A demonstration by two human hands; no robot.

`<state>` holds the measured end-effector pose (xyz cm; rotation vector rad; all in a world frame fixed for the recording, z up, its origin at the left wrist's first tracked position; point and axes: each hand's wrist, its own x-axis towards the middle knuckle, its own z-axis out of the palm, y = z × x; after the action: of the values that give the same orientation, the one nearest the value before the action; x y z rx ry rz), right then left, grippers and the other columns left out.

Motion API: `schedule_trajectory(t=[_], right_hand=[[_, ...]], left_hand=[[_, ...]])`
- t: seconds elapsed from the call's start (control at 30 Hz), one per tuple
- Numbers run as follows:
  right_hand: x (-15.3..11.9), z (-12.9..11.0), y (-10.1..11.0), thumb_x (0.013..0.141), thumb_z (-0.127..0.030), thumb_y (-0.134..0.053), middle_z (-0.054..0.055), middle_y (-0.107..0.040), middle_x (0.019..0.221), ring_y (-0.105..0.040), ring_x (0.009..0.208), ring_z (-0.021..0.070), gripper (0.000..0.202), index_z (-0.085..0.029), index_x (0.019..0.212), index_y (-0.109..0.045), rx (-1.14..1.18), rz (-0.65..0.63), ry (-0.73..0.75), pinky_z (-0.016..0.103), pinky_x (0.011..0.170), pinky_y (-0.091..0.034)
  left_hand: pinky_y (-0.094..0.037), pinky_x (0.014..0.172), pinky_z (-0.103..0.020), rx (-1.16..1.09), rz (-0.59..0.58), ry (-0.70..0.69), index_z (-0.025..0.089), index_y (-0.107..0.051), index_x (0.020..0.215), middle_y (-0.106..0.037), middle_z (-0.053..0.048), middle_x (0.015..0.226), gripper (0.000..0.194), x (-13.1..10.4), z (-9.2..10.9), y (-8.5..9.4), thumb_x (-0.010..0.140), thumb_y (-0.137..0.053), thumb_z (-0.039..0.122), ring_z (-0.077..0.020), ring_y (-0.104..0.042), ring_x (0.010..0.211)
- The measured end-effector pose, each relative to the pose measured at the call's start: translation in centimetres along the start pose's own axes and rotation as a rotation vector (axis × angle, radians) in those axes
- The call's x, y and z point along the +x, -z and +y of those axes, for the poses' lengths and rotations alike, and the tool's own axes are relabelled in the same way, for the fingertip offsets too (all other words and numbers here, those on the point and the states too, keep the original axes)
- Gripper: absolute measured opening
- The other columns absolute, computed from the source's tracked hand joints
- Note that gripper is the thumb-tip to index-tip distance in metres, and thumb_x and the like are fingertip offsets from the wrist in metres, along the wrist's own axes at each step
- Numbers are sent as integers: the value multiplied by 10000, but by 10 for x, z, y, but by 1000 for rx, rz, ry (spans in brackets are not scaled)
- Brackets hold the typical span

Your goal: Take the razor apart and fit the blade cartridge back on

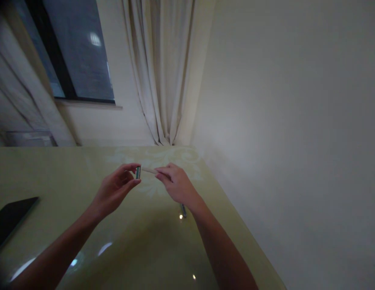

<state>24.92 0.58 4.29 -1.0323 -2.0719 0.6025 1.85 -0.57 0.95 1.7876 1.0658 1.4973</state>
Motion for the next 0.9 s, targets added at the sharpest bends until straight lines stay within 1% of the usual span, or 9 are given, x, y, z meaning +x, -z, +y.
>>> schedule_trajectory(t=[0.13,0.2,0.27,0.4,0.53,0.63,0.7,0.8,0.9], right_hand=[[0,-2,-2,1076,-277,-650,23,-658,884,-590,790,156,209,-208,1124,-841,42,-58,14,282,755,-441],[0,-2,-3,1069,-270,-657,25,-659,875,-593,794,159,200,-201,1091,-844,12,-37,2,288,760,-437],[1,-1,-3,1068,-275,-654,34,-671,893,-605,818,166,208,-195,1094,-844,25,-1,-8,291,766,-441],[1,0,-4,1061,-289,-660,38,-698,914,-624,832,168,216,-188,1122,-840,111,-28,-1,286,767,-455],[2,1,-4,1047,-277,-664,42,-708,895,-618,835,174,215,-190,1092,-854,64,27,-29,292,780,-447],[1,0,-4,1049,-309,-651,48,-741,939,-624,837,174,250,-185,1142,-847,152,-25,-32,283,757,-446],[1,-1,-3,1045,-317,-645,37,-737,888,-601,783,167,266,-175,1143,-847,164,-61,-43,278,728,-429],[1,0,-3,1045,-312,-625,38,-737,867,-583,772,166,285,-156,1129,-848,127,-2,-52,282,737,-415],[2,0,-4,1061,-384,-602,26,-692,814,-538,727,154,349,-146,1153,-840,187,-37,-43,275,707,-394]], left_hand=[[-476,586,-227,4,2,1,219,-696,1246,-662,-2,908,381,0,-1,1,886,-770,318,-111,-582,655],[-476,584,-228,-1,10,10,216,-698,1245,-665,-6,917,383,0,-2,1,887,-775,327,-109,-580,652],[-477,582,-229,-6,7,12,214,-697,1246,-670,-9,926,383,0,-3,1,890,-776,333,-108,-580,649],[-493,602,-236,-19,-8,10,214,-692,1249,-675,-13,931,388,-1,-3,0,890,-777,334,-113,-591,663],[-478,585,-229,-22,-2,8,213,-698,1230,-673,-12,933,373,-1,-4,0,888,-780,336,-109,-585,656],[-484,589,-227,-31,-7,12,213,-693,1244,-672,-14,943,382,-1,-4,0,891,-777,334,-108,-590,662],[-496,602,-229,-41,-10,15,211,-692,1242,-673,-15,947,379,-1,-4,1,893,-773,333,-108,-599,669],[-500,608,-225,-46,-8,21,210,-694,1230,-674,-13,952,365,-1,-4,1,892,-773,325,-104,-605,671],[-492,596,-217,-60,-6,23,208,-692,1237,-678,-13,958,378,-1,-6,1,885,-780,315,-98,-599,662]])
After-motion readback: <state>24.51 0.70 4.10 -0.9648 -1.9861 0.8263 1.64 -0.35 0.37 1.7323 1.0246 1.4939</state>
